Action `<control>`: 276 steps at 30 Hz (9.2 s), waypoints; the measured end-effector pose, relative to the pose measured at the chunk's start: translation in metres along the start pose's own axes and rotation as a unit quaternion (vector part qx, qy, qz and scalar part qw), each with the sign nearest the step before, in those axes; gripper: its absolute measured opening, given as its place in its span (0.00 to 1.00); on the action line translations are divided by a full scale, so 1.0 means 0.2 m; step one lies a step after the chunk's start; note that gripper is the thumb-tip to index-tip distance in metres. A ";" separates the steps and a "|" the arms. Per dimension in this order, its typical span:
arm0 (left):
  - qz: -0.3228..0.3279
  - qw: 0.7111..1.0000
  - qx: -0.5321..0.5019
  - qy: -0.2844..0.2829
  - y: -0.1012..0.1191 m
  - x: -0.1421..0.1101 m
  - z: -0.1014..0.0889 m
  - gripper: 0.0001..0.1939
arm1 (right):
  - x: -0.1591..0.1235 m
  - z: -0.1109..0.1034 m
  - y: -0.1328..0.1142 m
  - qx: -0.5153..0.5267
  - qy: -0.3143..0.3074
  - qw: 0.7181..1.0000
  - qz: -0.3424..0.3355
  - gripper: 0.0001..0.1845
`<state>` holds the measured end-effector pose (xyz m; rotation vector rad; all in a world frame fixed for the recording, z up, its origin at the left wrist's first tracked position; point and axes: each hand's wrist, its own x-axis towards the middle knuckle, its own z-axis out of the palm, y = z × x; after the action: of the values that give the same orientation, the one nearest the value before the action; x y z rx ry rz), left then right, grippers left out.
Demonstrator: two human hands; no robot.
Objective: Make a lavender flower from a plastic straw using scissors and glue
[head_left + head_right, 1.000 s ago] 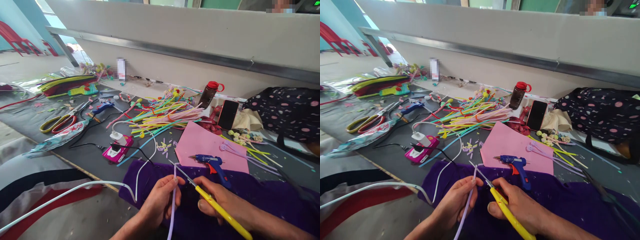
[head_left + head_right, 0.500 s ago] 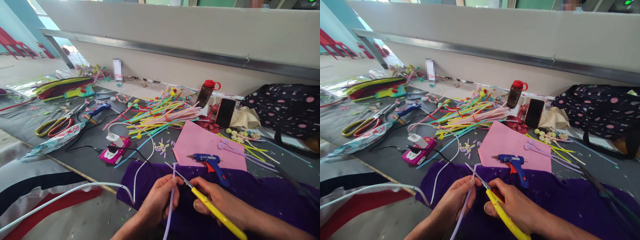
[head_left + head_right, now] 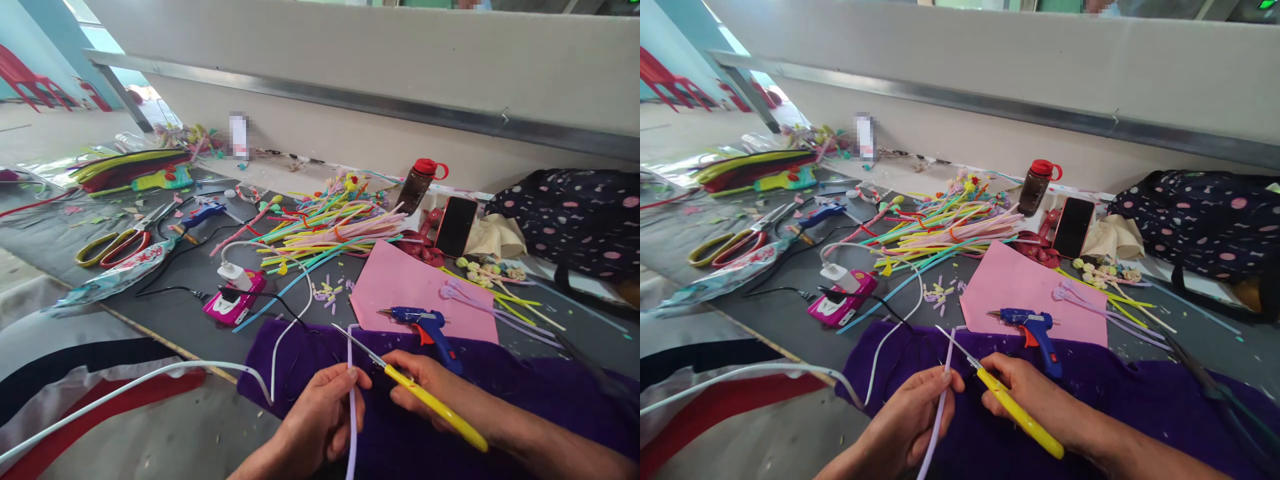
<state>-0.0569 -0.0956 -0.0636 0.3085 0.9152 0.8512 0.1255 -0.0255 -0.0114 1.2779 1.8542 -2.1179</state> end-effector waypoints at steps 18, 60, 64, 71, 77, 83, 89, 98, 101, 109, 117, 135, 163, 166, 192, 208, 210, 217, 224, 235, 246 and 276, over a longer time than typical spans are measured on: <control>0.023 1.000 0.009 -0.003 0.03 0.01 -0.04 0.14 | -0.12 -0.01 -0.02 -0.009 -0.017 1.000 0.002 0.18; 0.019 0.999 -0.023 0.016 0.00 0.04 -0.03 0.14 | 0.07 -0.01 0.00 0.050 0.033 0.998 0.003 0.10; 0.018 0.999 -0.021 0.019 0.00 0.04 -0.02 0.15 | 0.06 -0.01 0.00 0.042 0.044 0.998 0.003 0.12; 0.021 1.000 -0.023 0.006 0.00 0.05 -0.05 0.16 | 0.06 -0.01 -0.01 0.023 0.048 0.999 0.011 0.13; 0.022 0.999 -0.029 0.000 -0.01 0.07 -0.06 0.16 | 0.08 -0.02 0.02 0.016 0.046 0.999 0.016 0.15; 0.025 0.999 -0.036 -0.008 -0.01 0.07 -0.06 0.15 | 0.07 -0.03 0.02 0.015 0.042 0.999 0.015 0.15; 0.024 0.999 -0.030 -0.007 -0.01 0.05 -0.05 0.13 | 0.07 -0.02 0.05 0.029 0.034 0.999 0.023 0.13; 0.045 0.998 -0.043 -0.010 -0.02 0.04 -0.06 0.12 | 0.03 0.00 0.03 0.093 0.039 0.993 0.064 0.11; 0.055 0.998 -0.042 -0.014 -0.01 0.03 -0.06 0.12 | -0.04 0.00 0.00 0.067 0.020 0.997 0.029 0.16; 0.086 0.996 -0.012 -0.016 -0.01 0.04 -0.04 0.13 | -0.11 0.03 -0.07 -0.067 0.016 0.997 -0.019 0.14; 0.082 0.996 0.015 -0.027 0.00 0.05 -0.02 0.16 | -0.10 0.04 -0.02 -0.090 0.040 0.994 -0.051 0.15; 0.063 0.998 0.021 -0.007 0.00 0.05 -0.04 0.21 | -0.02 0.05 -0.06 -0.063 0.040 0.997 -0.002 0.10; 0.080 0.996 0.045 -0.024 0.02 0.07 -0.02 0.15 | -0.12 0.03 -0.02 -0.063 0.020 0.997 -0.038 0.14; 0.075 0.995 0.061 -0.026 0.02 0.08 -0.03 0.14 | -0.11 0.03 -0.01 -0.088 0.028 0.995 -0.045 0.14; 0.037 0.996 0.084 -0.018 0.05 0.07 -0.04 0.15 | 0.03 0.00 0.04 0.007 0.025 0.999 -0.028 0.12; 0.052 0.995 0.079 -0.028 0.08 0.06 -0.03 0.13 | 0.00 -0.01 0.06 0.062 0.042 0.996 0.045 0.12; 0.058 0.995 0.075 -0.025 0.08 0.06 -0.03 0.13 | -0.05 -0.02 0.02 0.064 0.038 0.996 0.052 0.14; 0.075 0.994 0.075 -0.024 0.08 0.06 -0.02 0.12 | -0.14 0.02 -0.02 -0.037 -0.001 0.999 -0.025 0.18; 0.061 0.993 0.095 -0.032 0.08 0.05 -0.01 0.13 | -0.09 0.03 0.00 -0.085 0.035 0.993 -0.069 0.13; 0.065 0.994 0.081 -0.027 0.07 0.08 -0.04 0.14 | -0.03 0.03 0.00 -0.068 0.041 0.996 -0.032 0.11; 0.037 0.995 0.088 -0.028 0.09 0.07 -0.03 0.13 | 0.06 -0.02 0.09 -0.021 0.015 0.999 -0.033 0.10; 0.055 0.993 0.097 -0.048 0.10 0.07 -0.04 0.16 | -0.03 0.01 0.00 -0.087 0.043 0.994 -0.046 0.15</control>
<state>-0.0692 -0.0742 -0.0652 0.5684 0.8981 0.8423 0.1282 -0.0295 -0.0083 1.2882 2.1184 -1.9169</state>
